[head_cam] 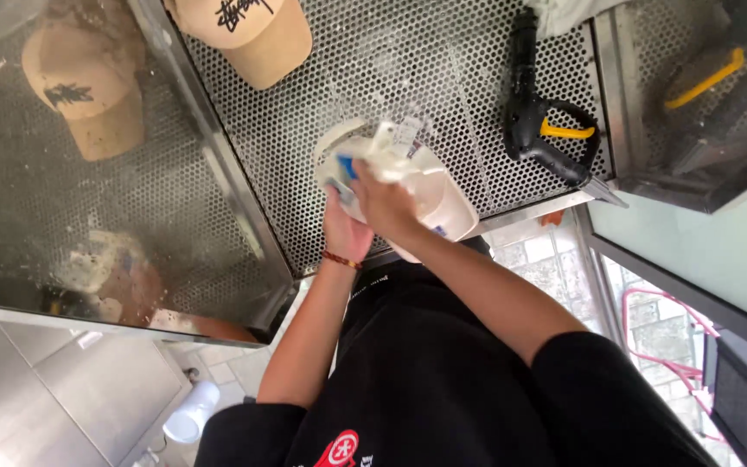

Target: Scrubbing a white baseball cap with a brush inside a cleaning booth.

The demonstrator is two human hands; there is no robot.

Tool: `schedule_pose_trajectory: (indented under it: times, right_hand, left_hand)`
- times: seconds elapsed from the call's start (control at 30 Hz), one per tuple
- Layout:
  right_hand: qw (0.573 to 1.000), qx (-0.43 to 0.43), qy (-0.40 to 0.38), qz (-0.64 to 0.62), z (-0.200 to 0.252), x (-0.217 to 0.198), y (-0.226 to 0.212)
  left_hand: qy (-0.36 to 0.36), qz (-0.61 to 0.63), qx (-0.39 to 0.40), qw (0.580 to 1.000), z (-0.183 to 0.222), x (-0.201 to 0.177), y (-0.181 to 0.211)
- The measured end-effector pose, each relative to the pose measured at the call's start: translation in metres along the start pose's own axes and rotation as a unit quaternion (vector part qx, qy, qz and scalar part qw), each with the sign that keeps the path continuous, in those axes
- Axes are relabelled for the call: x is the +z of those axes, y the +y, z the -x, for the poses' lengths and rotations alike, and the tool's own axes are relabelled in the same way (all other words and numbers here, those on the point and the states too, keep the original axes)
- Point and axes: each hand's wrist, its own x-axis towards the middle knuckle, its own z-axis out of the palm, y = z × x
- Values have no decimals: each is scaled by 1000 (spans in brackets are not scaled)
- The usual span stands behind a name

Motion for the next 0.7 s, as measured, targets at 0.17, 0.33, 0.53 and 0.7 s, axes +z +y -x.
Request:
schedule_pose_trajectory:
  times: [0.17,0.33,0.53,0.7]
  right_hand:
    - [997,-68,39,7,-11,34,36]
    - [997,-17,37,61,-8,43,39]
    - [983,-157,90,36,14,7,34]
    - [990,-105,91,8,24,-10,33]
  left_hand:
    - [-44,-35,4,998,-19,-35,5]
    - [-19,-68,6,998,-3,-19,6]
    - [-105,-37,23,994,11,-10,6]
    - [-74,-57,7,996,7,-11,11]
